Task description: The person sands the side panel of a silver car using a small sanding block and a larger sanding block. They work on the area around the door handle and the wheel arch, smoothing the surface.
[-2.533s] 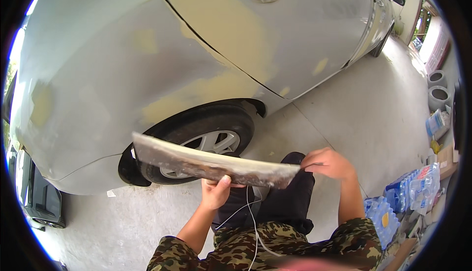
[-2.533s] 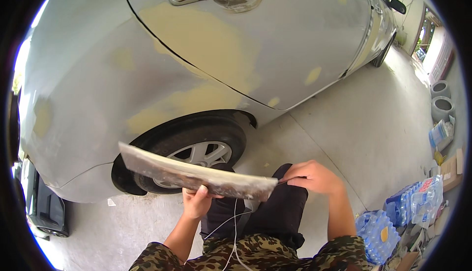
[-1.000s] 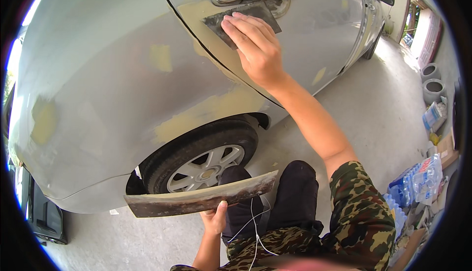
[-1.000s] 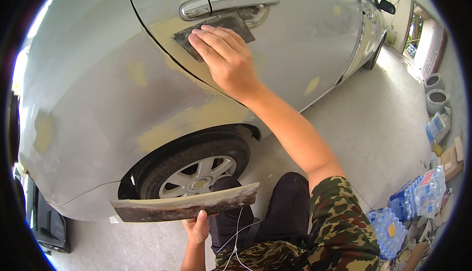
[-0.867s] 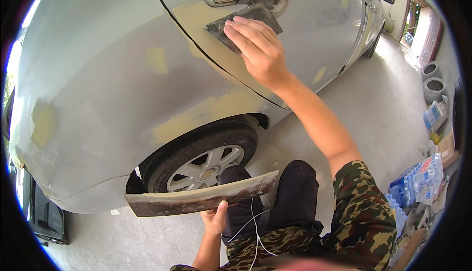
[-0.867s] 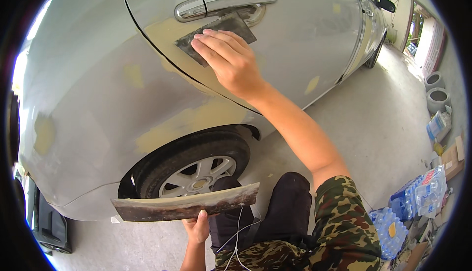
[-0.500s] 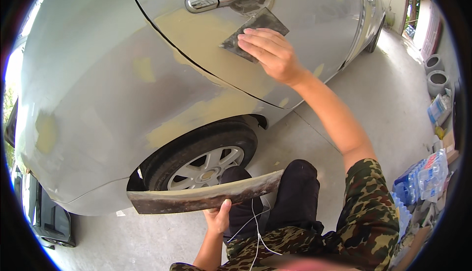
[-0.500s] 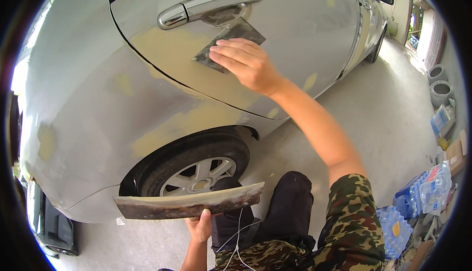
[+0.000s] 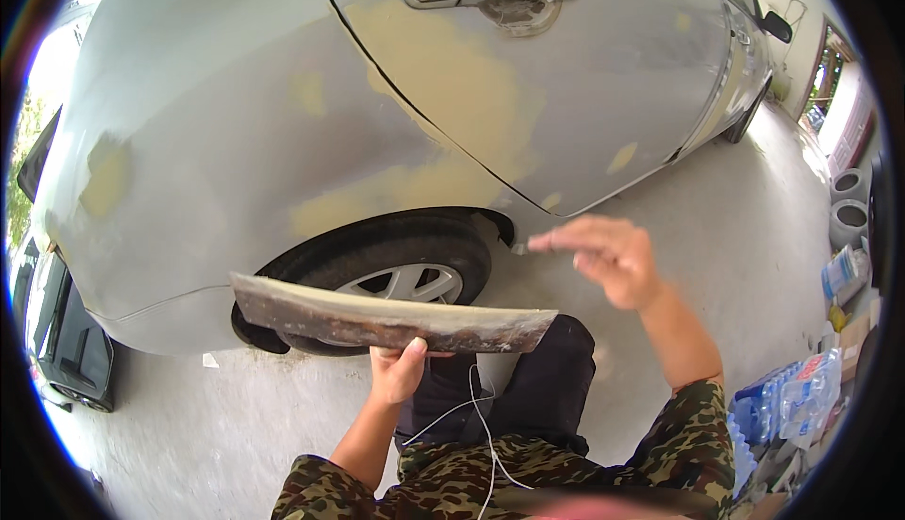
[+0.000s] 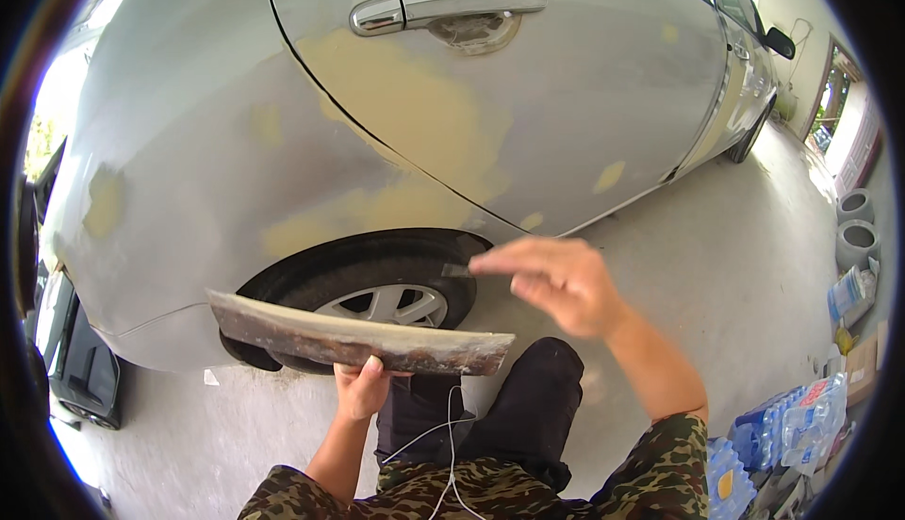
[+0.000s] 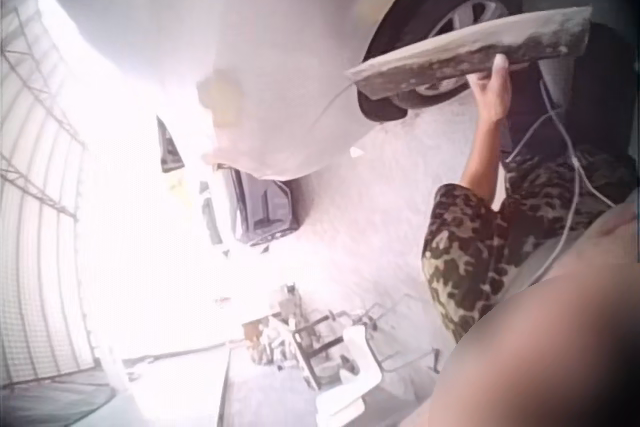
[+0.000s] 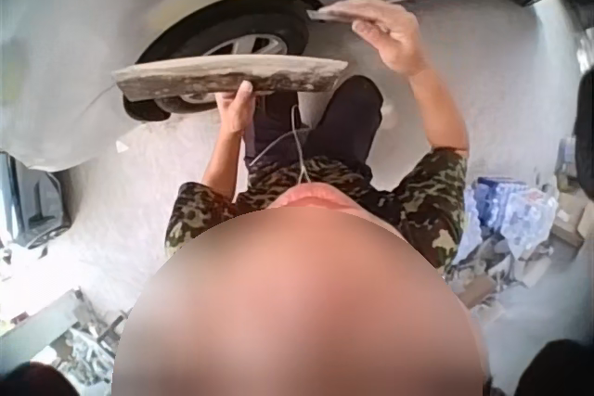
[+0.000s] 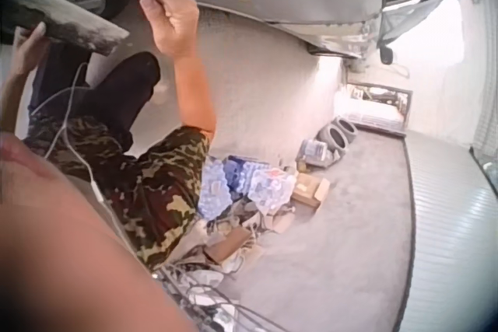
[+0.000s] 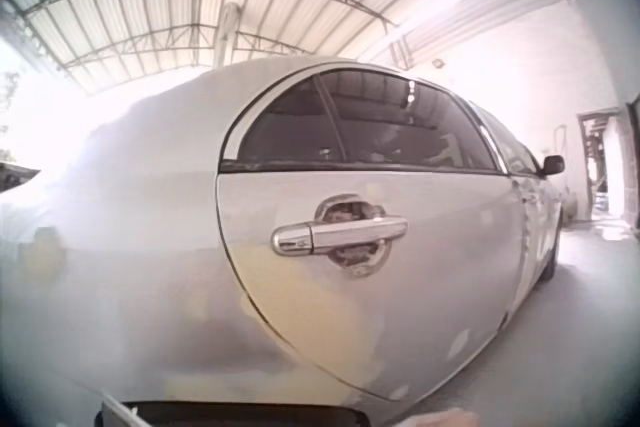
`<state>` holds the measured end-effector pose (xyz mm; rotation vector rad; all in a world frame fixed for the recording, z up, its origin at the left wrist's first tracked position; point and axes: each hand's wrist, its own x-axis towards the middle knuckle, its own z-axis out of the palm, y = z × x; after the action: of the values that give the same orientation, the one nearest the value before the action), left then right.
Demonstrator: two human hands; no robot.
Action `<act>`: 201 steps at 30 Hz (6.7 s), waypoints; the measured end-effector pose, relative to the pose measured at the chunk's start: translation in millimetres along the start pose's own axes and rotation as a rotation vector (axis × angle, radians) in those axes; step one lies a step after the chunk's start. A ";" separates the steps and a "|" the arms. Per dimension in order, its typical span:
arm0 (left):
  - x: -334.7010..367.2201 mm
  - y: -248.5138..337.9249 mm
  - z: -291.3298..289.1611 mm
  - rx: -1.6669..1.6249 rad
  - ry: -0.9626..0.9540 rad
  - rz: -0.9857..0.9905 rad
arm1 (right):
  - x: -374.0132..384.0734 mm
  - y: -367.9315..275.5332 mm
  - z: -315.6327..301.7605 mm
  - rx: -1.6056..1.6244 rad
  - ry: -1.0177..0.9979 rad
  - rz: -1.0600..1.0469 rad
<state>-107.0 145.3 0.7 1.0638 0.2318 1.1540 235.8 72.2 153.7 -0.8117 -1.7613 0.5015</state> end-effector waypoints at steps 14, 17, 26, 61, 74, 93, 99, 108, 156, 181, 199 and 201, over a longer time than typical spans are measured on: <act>9.6 22.6 -4.2 -0.043 0.082 0.143 | -38.0 26.4 -5.6 -0.491 0.116 0.186; 10.6 19.8 -1.2 0.040 0.130 0.183 | -34.5 30.6 -1.4 -0.525 0.376 0.224; 24.1 8.1 16.4 0.151 0.229 0.220 | 0.7 21.3 49.8 -0.518 0.703 0.070; 24.6 -23.0 18.3 0.076 0.299 0.029 | 67.1 20.0 61.4 -0.723 0.791 -0.133; -7.9 -9.5 12.1 0.151 0.297 0.037 | 176.3 8.8 36.6 -1.047 1.068 -0.467; -12.7 -12.8 8.7 0.155 0.254 0.003 | 167.1 17.0 31.7 -1.176 1.177 -0.548; -14.2 -13.0 9.4 0.136 0.263 0.003 | 170.9 22.5 39.2 -1.206 1.132 -0.531; -13.1 -10.6 10.4 0.140 0.288 -0.013 | 168.7 21.2 39.7 -1.136 1.155 -0.548; 22.5 -34.8 126.7 0.391 -0.153 0.015 | -69.7 -22.8 65.0 -0.790 0.757 0.016; 47.5 40.0 221.7 0.934 -0.009 -0.652 | -43.8 -57.7 -102.2 -0.282 0.792 0.547; 94.0 153.7 206.9 0.934 -0.079 -0.867 | 15.5 29.2 -107.3 -0.937 1.311 0.335; 96.4 161.7 211.0 0.916 -0.121 -0.879 | 15.7 34.3 -115.4 -0.969 1.324 0.326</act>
<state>-30.7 107.3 270.3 1.5684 1.0808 0.1334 351.2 100.5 178.7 -1.5908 -0.5086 -0.6888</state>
